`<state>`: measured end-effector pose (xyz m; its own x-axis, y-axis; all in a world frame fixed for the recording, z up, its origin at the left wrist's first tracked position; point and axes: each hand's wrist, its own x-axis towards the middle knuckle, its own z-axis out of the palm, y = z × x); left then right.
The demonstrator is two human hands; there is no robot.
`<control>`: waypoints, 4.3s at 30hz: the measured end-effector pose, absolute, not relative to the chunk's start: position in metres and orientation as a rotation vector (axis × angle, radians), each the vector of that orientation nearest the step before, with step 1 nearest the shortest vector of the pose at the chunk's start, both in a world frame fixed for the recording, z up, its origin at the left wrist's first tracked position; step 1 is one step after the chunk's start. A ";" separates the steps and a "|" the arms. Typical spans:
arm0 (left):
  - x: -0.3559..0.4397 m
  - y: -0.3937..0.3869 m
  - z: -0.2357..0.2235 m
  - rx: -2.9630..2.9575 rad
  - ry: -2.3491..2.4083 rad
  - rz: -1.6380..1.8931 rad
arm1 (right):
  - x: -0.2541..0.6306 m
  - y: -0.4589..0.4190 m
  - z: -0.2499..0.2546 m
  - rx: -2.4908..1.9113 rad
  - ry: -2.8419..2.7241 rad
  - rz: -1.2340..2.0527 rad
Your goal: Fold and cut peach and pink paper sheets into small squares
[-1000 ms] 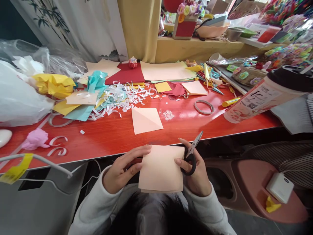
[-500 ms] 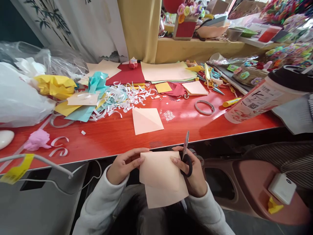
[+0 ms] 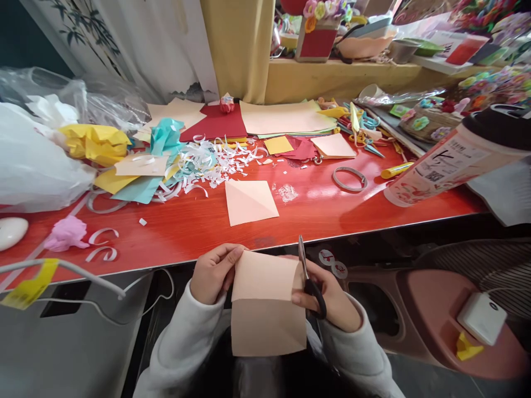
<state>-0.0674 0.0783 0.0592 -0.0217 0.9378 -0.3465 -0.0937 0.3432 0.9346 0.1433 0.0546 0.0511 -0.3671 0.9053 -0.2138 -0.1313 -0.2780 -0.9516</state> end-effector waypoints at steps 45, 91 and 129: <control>-0.110 0.095 0.097 1.143 0.900 0.700 | 0.189 0.094 0.081 -0.932 -1.763 1.880; -0.118 0.105 0.104 1.168 0.804 0.486 | 0.163 0.074 0.092 -1.146 -2.002 2.137; -0.115 0.096 0.106 0.893 0.789 0.444 | 0.155 0.075 0.091 -1.234 -1.811 2.208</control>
